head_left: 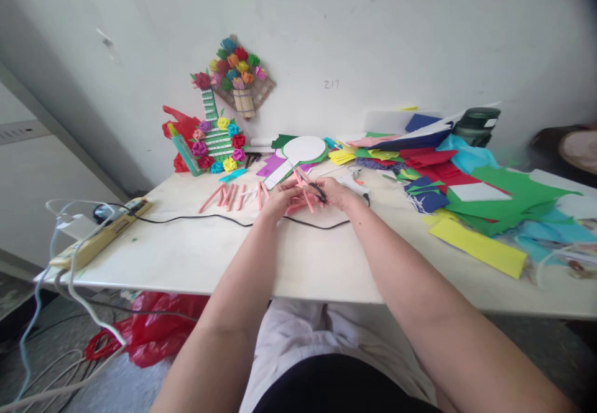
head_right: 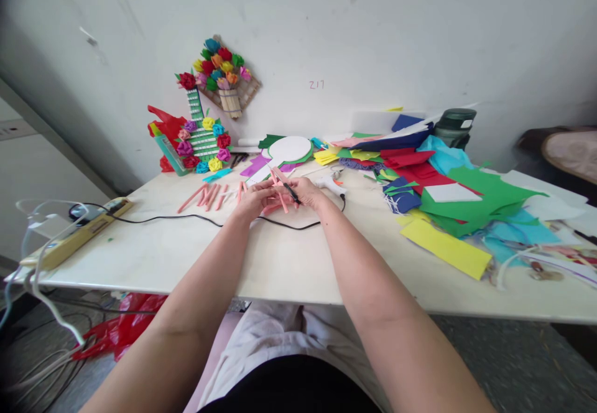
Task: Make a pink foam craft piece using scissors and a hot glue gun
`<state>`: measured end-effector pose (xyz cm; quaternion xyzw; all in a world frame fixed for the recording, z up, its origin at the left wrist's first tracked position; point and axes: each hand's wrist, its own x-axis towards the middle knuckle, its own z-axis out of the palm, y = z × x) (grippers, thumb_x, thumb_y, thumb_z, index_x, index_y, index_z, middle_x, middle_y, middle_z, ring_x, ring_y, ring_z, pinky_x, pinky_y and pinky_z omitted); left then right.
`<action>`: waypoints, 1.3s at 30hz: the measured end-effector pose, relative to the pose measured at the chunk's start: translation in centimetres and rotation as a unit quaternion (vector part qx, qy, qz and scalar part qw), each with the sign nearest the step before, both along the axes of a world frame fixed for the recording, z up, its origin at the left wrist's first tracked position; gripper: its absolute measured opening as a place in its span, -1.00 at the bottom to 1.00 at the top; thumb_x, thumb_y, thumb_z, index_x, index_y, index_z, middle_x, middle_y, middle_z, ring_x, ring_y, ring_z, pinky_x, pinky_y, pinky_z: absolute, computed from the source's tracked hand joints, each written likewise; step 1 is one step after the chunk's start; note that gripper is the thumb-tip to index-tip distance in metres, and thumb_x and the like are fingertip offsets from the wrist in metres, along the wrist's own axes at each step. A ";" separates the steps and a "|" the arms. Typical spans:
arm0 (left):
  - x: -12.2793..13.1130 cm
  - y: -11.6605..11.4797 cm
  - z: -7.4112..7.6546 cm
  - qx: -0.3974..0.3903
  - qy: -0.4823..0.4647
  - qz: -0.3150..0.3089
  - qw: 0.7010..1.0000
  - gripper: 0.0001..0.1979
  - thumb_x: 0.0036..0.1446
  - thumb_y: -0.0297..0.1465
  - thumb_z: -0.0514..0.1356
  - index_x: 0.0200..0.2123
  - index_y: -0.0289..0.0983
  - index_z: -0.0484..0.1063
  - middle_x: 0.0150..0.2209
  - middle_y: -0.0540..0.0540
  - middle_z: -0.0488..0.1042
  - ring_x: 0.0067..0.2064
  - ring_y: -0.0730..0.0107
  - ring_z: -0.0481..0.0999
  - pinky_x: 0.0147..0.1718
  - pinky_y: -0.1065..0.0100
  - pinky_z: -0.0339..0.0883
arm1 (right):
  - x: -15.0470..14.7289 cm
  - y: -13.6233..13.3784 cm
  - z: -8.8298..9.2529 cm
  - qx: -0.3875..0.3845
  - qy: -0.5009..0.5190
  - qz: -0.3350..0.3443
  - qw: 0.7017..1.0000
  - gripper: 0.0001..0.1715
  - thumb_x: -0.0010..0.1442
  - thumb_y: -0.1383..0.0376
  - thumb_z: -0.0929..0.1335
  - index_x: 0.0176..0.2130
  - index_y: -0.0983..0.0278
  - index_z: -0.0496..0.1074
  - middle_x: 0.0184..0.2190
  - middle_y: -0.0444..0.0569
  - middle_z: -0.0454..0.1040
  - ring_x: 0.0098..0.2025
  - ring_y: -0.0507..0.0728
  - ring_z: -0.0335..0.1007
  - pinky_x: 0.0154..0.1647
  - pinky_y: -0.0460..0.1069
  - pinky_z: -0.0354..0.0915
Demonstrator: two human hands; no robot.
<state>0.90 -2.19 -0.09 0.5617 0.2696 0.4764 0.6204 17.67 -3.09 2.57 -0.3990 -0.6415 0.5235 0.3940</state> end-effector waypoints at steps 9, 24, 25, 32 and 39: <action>-0.1 0.2 -0.2 0.002 -0.002 -0.009 1.000 -0.53 -0.13 -0.48 0.24 -0.06 -0.36 0.39 -0.21 -0.23 0.53 -0.30 0.25 0.56 -0.26 0.29 0.40 | 0.1 -0.1 0.1 0.006 -0.005 -0.002 1.000 -0.68 -0.13 0.16 0.45 -0.52 0.36 0.35 -0.76 -0.23 0.20 -0.74 -0.10 0.05 -0.79 -0.17 0.01; 0.0 -0.1 0.2 0.005 0.009 -0.007 1.000 -0.56 -0.12 -0.45 0.23 -0.08 -0.35 0.41 -0.25 -0.21 0.54 -0.28 0.23 0.56 -0.24 0.26 0.40 | -0.1 0.0 0.1 0.007 0.001 0.001 1.000 -0.71 -0.11 0.18 0.43 -0.52 0.35 0.35 -0.76 -0.23 0.20 -0.75 -0.09 0.05 -0.80 -0.17 0.00; 0.0 -0.2 0.2 0.006 0.012 -0.008 1.000 -0.55 -0.12 -0.45 0.23 -0.07 -0.35 0.40 -0.25 -0.21 0.54 -0.27 0.22 0.56 -0.24 0.26 0.40 | 0.0 0.0 0.0 0.006 0.001 0.001 1.000 -0.71 -0.11 0.18 0.44 -0.51 0.35 0.35 -0.76 -0.22 0.21 -0.75 -0.09 0.05 -0.80 -0.17 0.00; 0.1 -0.5 0.4 0.004 0.019 -0.004 1.000 -0.57 -0.14 -0.45 0.25 -0.11 -0.37 0.41 -0.20 -0.23 0.53 -0.27 0.25 0.55 -0.26 0.30 0.40 | -0.1 0.7 -0.6 0.012 0.006 -0.002 1.000 -0.68 -0.06 0.13 0.40 -0.49 0.37 0.36 -0.75 -0.21 0.20 -0.75 -0.08 0.04 -0.80 -0.16 -0.01; 0.2 -0.7 0.6 -0.003 0.019 0.005 1.000 -0.58 -0.16 -0.46 0.25 -0.12 -0.36 0.43 -0.25 -0.20 0.53 -0.31 0.29 0.55 -0.29 0.33 0.40 | -0.3 0.1 0.0 0.018 0.018 -0.028 0.999 -0.69 -0.16 0.19 0.46 -0.50 0.37 0.37 -0.77 -0.24 0.17 -0.75 -0.10 0.01 -0.79 -0.15 -0.04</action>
